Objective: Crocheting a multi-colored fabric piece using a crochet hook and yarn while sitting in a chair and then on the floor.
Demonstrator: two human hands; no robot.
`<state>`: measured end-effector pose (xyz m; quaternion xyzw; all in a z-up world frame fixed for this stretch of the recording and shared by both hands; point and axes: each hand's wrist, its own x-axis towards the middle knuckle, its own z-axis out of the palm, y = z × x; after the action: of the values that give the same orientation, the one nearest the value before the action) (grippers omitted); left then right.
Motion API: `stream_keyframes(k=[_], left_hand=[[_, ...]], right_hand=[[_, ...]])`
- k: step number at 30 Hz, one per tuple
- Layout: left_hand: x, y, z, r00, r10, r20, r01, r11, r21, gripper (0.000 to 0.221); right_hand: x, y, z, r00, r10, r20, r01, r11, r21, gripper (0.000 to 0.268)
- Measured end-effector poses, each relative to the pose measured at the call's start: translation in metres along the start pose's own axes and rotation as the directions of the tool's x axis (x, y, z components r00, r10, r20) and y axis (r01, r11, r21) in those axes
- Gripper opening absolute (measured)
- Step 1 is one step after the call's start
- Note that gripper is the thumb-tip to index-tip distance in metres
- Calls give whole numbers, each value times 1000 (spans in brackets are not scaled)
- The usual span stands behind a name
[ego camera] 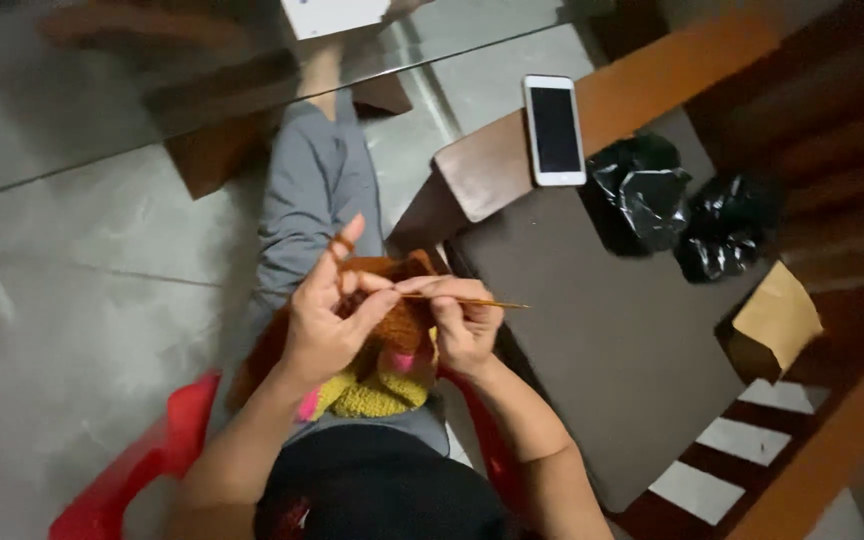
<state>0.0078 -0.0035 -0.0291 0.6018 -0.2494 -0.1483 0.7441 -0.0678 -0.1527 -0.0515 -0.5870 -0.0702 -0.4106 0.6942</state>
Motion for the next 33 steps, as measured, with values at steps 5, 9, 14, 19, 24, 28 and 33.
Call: stream_keyframes(k=[5, 9, 14, 19, 24, 28, 33], left_hand=[[0, -64, -17, 989, -118, 88, 143, 909, -391, 79], [-4, -137, -55, 965, -249, 79, 258, 863, -433, 70], [1, -157, -76, 937, -316, 147, 341, 749, -568, 59], [0, -142, -61, 923, -347, 165, 380, 768, -515, 64], [-4, -153, -68, 922, -340, 186, 387, 775, -500, 60], [-3, -173, -79, 924, -346, 165, 381, 783, -492, 61], [2, -161, -76, 921, -354, 165, 389, 804, -449, 60]], right_hand=[[-8, 37, -19, 986, 80, 146, -50, 979, -199, 22], [-12, 74, -4, 969, 239, 54, -224, 953, -205, 28], [-4, 110, -26, 851, 525, -26, -482, 759, -438, 37], [3, 92, -25, 729, 665, 162, -383, 592, -709, 31], [-2, 103, -27, 690, 674, 265, -281, 587, -760, 32], [-6, 111, -32, 669, 702, 244, -319, 567, -759, 32], [-9, 123, -37, 670, 688, 278, -264, 571, -778, 29]])
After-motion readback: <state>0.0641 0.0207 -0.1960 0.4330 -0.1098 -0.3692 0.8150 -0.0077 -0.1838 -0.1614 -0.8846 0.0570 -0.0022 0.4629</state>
